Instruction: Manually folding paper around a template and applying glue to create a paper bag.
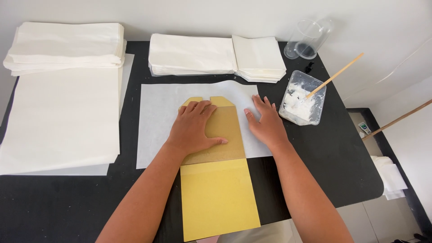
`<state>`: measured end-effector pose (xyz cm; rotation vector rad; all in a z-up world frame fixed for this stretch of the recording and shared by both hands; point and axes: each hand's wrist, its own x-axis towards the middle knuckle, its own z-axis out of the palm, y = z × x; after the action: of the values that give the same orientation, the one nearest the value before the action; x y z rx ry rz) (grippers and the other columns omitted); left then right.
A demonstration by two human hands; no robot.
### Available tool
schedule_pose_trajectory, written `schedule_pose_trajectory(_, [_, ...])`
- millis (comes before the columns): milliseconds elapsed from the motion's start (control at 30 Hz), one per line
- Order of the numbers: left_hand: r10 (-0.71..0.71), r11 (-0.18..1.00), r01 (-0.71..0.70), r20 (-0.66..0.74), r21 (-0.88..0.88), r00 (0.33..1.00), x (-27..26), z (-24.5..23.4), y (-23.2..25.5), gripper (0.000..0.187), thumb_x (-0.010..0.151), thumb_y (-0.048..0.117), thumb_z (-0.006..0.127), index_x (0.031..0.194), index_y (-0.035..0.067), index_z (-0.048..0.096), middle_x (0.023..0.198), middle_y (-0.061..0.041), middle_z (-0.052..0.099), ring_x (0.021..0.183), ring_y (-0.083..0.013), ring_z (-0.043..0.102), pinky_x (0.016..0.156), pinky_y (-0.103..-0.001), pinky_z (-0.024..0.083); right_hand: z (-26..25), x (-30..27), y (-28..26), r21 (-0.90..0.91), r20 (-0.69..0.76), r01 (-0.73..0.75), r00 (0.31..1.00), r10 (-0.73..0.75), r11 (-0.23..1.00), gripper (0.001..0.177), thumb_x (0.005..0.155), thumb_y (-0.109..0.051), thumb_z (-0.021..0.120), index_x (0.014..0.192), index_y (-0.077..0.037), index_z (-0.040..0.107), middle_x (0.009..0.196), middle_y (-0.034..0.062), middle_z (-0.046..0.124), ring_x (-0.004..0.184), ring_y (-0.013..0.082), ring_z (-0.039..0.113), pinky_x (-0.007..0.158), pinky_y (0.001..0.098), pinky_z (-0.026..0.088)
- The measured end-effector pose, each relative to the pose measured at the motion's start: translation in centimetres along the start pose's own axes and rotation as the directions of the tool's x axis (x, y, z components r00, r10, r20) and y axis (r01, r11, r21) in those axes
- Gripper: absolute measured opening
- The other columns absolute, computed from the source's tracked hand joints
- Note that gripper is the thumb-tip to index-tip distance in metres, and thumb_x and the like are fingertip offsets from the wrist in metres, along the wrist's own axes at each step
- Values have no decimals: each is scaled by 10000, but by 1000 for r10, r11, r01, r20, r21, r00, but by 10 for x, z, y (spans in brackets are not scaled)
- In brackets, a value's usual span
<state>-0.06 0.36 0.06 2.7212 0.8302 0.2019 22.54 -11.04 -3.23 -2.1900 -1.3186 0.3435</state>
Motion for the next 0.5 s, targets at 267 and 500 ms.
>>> schedule_pose_trajectory(267, [2,1000,-3,-4,-29,1000,-2,4,-4,920,762,737,723,1484,209,509,1491,-55,518,1444,-248,427,1209,-452,339,-48,-17,-49,-2,-82,-98,992,97,995,615,903,-331,703,1469,-116,593,1463,174,584,1374,350,518,1141,464,421])
schedule_pose_trajectory(500, [8,999,-8,-16,-32,1000,0,11,-8,970,754,755,721,1488,160,499,1491,-74,514,1441,-250,428,1221,-438,329,-67,-21,-75,-11,22,-255,967,255,967,699,876,-196,705,1528,-30,518,1045,198,762,959,331,747,787,425,596])
